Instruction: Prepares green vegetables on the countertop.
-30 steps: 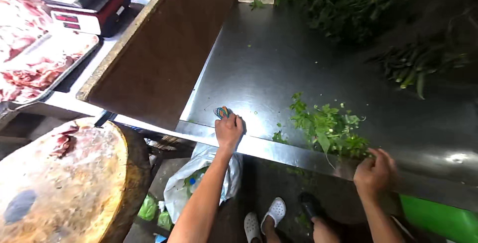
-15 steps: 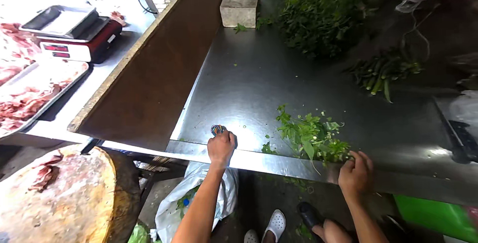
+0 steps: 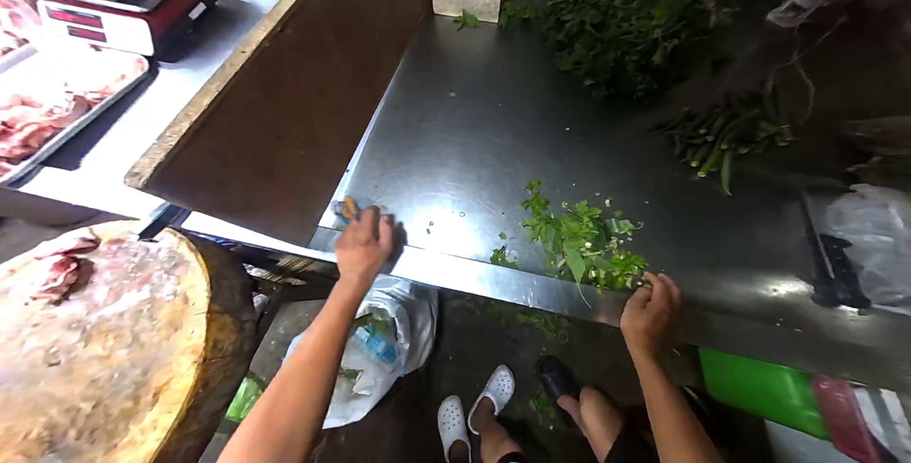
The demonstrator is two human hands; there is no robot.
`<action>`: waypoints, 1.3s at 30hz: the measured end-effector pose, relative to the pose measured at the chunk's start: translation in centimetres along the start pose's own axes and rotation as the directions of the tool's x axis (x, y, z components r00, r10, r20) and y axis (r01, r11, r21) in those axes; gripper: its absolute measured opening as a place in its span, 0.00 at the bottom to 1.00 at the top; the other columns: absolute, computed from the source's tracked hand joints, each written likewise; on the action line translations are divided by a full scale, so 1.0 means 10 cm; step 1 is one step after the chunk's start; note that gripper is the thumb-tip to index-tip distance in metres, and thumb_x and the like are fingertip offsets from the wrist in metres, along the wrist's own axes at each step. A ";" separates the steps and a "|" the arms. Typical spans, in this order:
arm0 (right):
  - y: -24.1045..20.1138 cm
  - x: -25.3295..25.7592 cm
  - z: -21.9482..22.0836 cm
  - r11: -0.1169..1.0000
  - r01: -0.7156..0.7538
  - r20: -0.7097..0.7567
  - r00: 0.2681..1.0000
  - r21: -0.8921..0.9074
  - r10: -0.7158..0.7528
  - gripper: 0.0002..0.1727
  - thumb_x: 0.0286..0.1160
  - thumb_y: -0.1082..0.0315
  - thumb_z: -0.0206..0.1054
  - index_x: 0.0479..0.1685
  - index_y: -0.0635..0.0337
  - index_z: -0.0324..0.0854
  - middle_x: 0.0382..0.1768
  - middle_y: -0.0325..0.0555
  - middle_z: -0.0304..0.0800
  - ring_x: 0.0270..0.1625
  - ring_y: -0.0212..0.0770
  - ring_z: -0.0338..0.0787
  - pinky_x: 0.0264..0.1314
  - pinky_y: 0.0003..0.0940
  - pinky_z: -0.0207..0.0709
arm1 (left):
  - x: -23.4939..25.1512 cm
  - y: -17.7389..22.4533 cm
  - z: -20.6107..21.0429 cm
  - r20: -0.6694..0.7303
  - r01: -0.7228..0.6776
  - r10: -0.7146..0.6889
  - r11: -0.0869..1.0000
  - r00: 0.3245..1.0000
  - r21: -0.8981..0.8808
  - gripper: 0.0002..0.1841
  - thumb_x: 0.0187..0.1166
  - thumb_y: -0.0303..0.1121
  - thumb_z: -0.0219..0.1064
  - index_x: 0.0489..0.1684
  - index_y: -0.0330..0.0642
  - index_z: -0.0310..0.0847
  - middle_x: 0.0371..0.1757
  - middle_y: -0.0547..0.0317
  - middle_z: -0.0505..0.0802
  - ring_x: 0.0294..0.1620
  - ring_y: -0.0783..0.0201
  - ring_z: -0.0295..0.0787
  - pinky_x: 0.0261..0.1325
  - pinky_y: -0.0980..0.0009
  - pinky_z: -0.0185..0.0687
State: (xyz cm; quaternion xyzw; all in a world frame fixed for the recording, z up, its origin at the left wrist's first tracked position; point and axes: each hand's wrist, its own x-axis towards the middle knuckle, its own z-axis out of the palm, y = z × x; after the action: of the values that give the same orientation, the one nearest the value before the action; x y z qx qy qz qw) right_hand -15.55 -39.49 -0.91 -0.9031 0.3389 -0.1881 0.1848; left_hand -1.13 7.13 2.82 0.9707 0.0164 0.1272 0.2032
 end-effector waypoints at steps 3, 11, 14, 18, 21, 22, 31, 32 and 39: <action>-0.08 0.00 -0.07 0.999 0.020 0.059 0.998 -0.050 -0.017 0.20 0.86 0.72 0.51 0.67 0.64 0.85 0.78 0.64 0.76 0.81 0.66 0.75 0.83 0.65 0.63 | 0.08 -0.28 0.12 0.003 0.153 -0.153 0.988 0.988 -0.022 0.25 0.86 0.48 0.56 0.70 0.39 0.80 0.45 0.29 0.91 0.47 0.27 0.90 0.47 0.30 0.80; -0.20 0.18 -0.31 0.909 -0.122 0.104 0.991 0.399 0.087 0.26 0.82 0.75 0.54 0.77 0.82 0.67 0.80 0.74 0.69 0.82 0.53 0.72 0.84 0.43 0.66 | -0.01 -0.41 0.42 -0.213 0.028 -0.015 0.998 0.977 0.057 0.22 0.83 0.46 0.53 0.36 0.41 0.91 0.23 0.44 0.91 0.25 0.42 0.91 0.25 0.45 0.81; -0.65 0.66 -0.44 0.831 -0.283 0.198 0.957 0.478 0.212 0.25 0.83 0.73 0.52 0.78 0.73 0.66 0.68 0.51 0.75 0.59 0.27 0.80 0.59 0.25 0.77 | -0.02 -0.43 0.41 -0.236 -0.018 0.029 0.999 0.971 0.049 0.22 0.84 0.46 0.54 0.37 0.42 0.93 0.21 0.49 0.90 0.21 0.48 0.89 0.23 0.51 0.80; -1.60 1.51 0.14 0.847 -0.028 0.343 0.921 0.530 -0.185 0.21 0.82 0.72 0.56 0.70 0.75 0.74 0.72 0.53 0.80 0.69 0.32 0.84 0.70 0.32 0.82 | 0.00 -0.43 0.38 -0.213 -0.015 0.030 0.997 0.977 0.070 0.22 0.85 0.46 0.53 0.35 0.42 0.91 0.23 0.49 0.90 0.22 0.52 0.89 0.24 0.56 0.79; -2.55 2.07 1.03 0.850 0.219 0.460 0.762 0.478 -0.455 0.22 0.82 0.69 0.57 0.70 0.75 0.77 0.76 0.66 0.77 0.77 0.47 0.80 0.76 0.39 0.76 | 0.01 -0.41 0.36 -0.199 0.005 0.018 0.993 0.980 0.114 0.22 0.83 0.45 0.52 0.30 0.42 0.89 0.20 0.50 0.88 0.20 0.52 0.87 0.21 0.57 0.77; -2.87 2.25 1.31 0.843 0.281 0.490 0.711 0.460 -0.504 0.22 0.84 0.71 0.57 0.71 0.74 0.77 0.76 0.69 0.75 0.79 0.53 0.78 0.79 0.43 0.74 | 0.02 -0.41 0.35 -0.201 0.014 0.013 0.992 0.979 0.129 0.21 0.83 0.45 0.52 0.29 0.43 0.88 0.19 0.51 0.87 0.19 0.54 0.85 0.21 0.58 0.76; -5.04 3.94 3.14 0.513 0.799 0.186 0.478 0.313 -0.858 0.21 0.89 0.64 0.54 0.68 0.71 0.80 0.72 0.73 0.78 0.76 0.68 0.78 0.81 0.59 0.70 | 0.08 -0.35 0.29 -0.130 0.101 -0.078 0.979 0.988 0.177 0.18 0.81 0.45 0.53 0.29 0.48 0.86 0.23 0.55 0.89 0.23 0.58 0.88 0.25 0.63 0.79; -5.20 4.16 3.32 0.477 0.829 0.141 0.456 0.290 -0.878 0.20 0.88 0.64 0.54 0.67 0.68 0.82 0.69 0.72 0.80 0.74 0.69 0.80 0.78 0.60 0.73 | 0.08 -0.35 0.29 -0.119 0.111 -0.090 0.977 0.989 0.180 0.18 0.81 0.45 0.54 0.29 0.48 0.86 0.23 0.55 0.89 0.24 0.58 0.88 0.26 0.62 0.80; -6.21 4.08 3.43 0.553 0.828 0.804 0.389 -0.091 -0.450 0.27 0.96 0.64 0.48 0.85 0.73 0.63 0.86 0.74 0.61 0.88 0.71 0.63 0.87 0.64 0.56 | 0.02 -0.36 0.34 -0.109 0.128 -0.107 0.969 0.988 0.212 0.18 0.83 0.46 0.50 0.31 0.49 0.83 0.24 0.56 0.88 0.26 0.59 0.87 0.28 0.63 0.79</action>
State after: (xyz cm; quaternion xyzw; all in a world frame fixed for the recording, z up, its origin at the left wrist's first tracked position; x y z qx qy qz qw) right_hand 62.60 -16.67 6.98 -0.9719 -0.1167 0.2031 -0.0250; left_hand 0.00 9.15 -1.62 0.9772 0.0976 0.1592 0.1014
